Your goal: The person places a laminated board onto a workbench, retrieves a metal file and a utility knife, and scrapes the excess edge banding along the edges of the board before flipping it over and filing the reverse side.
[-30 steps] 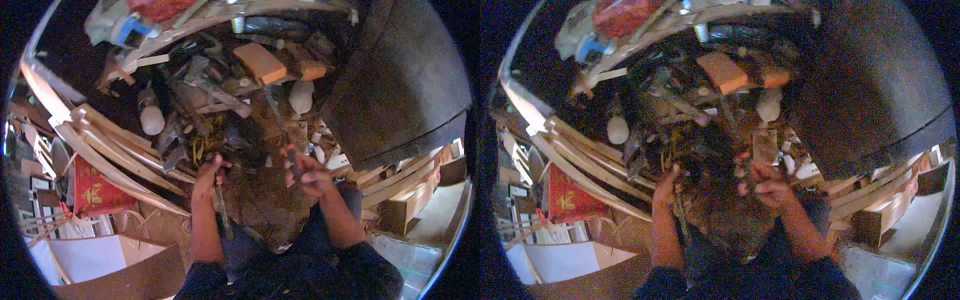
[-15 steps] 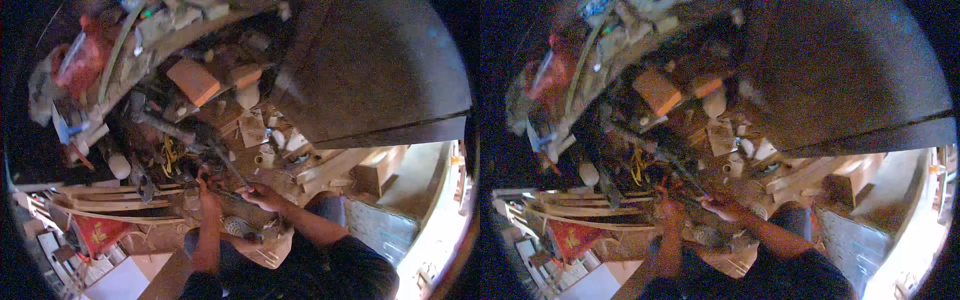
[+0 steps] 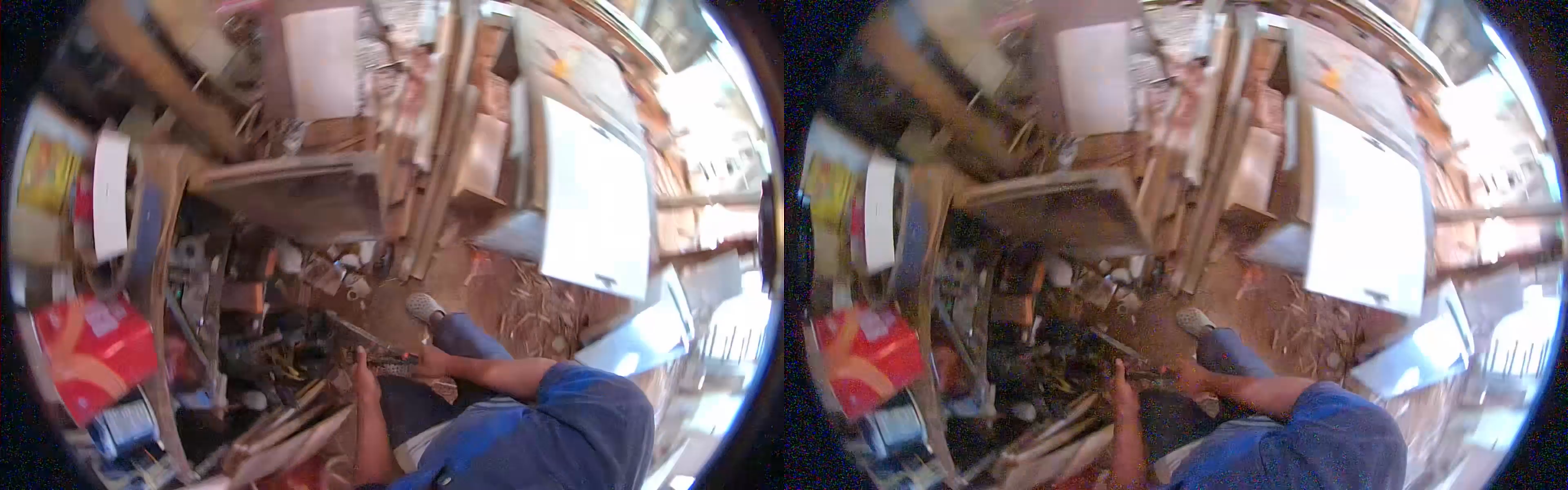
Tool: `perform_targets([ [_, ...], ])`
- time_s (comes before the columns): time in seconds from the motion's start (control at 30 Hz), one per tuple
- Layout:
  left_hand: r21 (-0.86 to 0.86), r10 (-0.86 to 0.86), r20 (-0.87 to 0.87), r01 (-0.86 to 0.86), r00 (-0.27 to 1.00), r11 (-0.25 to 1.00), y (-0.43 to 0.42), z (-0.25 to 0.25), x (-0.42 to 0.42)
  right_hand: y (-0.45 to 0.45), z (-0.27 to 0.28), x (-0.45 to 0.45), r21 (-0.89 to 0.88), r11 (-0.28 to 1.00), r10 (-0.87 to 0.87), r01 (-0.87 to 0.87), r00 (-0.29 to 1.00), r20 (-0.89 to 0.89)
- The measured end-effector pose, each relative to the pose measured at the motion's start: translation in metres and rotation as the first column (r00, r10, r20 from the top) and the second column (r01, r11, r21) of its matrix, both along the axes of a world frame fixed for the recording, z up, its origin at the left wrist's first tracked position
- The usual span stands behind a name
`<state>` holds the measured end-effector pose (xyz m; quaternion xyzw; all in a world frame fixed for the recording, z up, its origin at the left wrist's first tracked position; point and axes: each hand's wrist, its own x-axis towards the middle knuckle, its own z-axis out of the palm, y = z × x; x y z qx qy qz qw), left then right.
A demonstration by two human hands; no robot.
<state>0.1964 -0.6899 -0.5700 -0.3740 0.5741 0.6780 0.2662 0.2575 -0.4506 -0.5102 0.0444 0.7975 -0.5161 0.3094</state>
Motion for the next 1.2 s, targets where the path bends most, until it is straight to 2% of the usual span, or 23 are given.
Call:
perform_targets([
  [0.03,0.011,-0.120,0.004,0.120,0.993,0.993,0.007,0.015,-0.003,0.007,0.021,0.004,0.018,0.998,-0.055,0.054,0.998,0.032],
  [0.07,0.044,-0.194,-0.039,0.195,0.980,0.980,0.027,0.050,-0.004,0.015,0.032,0.022,-0.011,0.967,-0.255,0.255,0.966,-0.029],
  [0.13,0.088,-0.354,-0.077,0.360,0.932,0.929,0.053,0.092,-0.007,0.026,0.047,0.061,-0.107,0.798,-0.603,0.593,0.786,-0.137],
  [0.17,0.104,-0.440,-0.069,0.445,0.895,0.890,0.067,0.106,-0.005,0.036,0.051,0.076,-0.022,0.721,-0.681,0.693,0.702,-0.207],
  [0.23,0.115,-0.600,-0.085,0.606,0.796,0.787,0.088,0.122,0.003,0.065,0.070,0.090,0.124,0.514,-0.778,0.849,0.523,-0.348],
  [0.3,0.096,-0.736,-0.144,0.750,0.661,0.655,0.116,0.115,0.002,0.111,0.126,0.076,0.208,0.292,-0.890,0.934,0.345,-0.299],
  [0.4,-0.006,-0.873,-0.169,0.885,0.457,0.465,0.177,0.105,0.001,0.204,0.105,0.070,0.148,0.053,-0.856,0.988,0.121,-0.503],
  [0.43,-0.042,-0.882,-0.245,0.904,0.403,0.425,0.199,0.106,0.005,0.234,0.105,0.066,0.143,-0.017,-0.818,0.990,0.068,-0.571],
  [0.53,-0.153,-0.889,-0.404,0.942,0.218,0.300,0.273,0.121,0.005,0.323,0.092,0.050,0.197,-0.122,-0.846,0.973,0.002,-0.533],
  [0.6,-0.210,-0.904,-0.418,0.958,0.092,0.195,0.326,0.154,0.007,0.379,0.079,0.037,0.120,-0.155,-0.853,0.981,-0.072,-0.516],
  [0.7,-0.218,-0.908,-0.416,0.964,0.048,0.151,0.402,0.173,0.014,0.457,0.071,0.008,0.061,-0.219,-0.866,0.974,-0.165,-0.472],
  [0.77,-0.322,-0.921,-0.378,0.946,-0.096,0.033,0.456,0.204,0.018,0.503,0.079,-0.013,-0.048,-0.265,-0.851,0.963,-0.257,-0.458],
  [0.83,-0.456,-0.898,-0.361,0.887,-0.251,-0.064,0.502,0.209,0.019,0.543,0.071,-0.020,0.141,-0.322,-0.641,0.936,-0.106,-0.760],
  [0.9,-0.611,-0.834,-0.370,0.783,-0.410,-0.114,0.538,0.191,0.019,0.574,0.107,0.002,0.080,-0.203,-0.824,0.976,-0.127,-0.552],
  [0.93,-0.681,-0.792,-0.382,0.724,-0.476,-0.108,0.555,0.186,0.019,0.581,0.131,0.017,0.033,-0.151,-0.893,0.988,-0.121,-0.434],
  [1.03,-0.803,-0.645,-0.425,0.594,-0.635,-0.055,0.607,0.175,0.017,0.573,0.162,0.075,-0.052,-0.181,-0.931,0.982,-0.188,-0.313],
  [1.13,-0.825,-0.510,-0.461,0.562,-0.726,-0.055,0.657,0.167,0.023,0.531,0.171,0.134,-0.221,-0.365,-0.819,0.905,-0.424,-0.387],
  [1.17,-0.838,-0.472,-0.463,0.544,-0.751,-0.044,0.673,0.169,0.030,0.515,0.161,0.154,-0.182,-0.403,-0.845,0.897,-0.441,-0.303],
  [1.2,-0.852,-0.431,-0.463,0.523,-0.774,-0.025,0.688,0.169,0.036,0.496,0.156,0.173,-0.143,-0.430,-0.835,0.891,-0.453,-0.312],
])
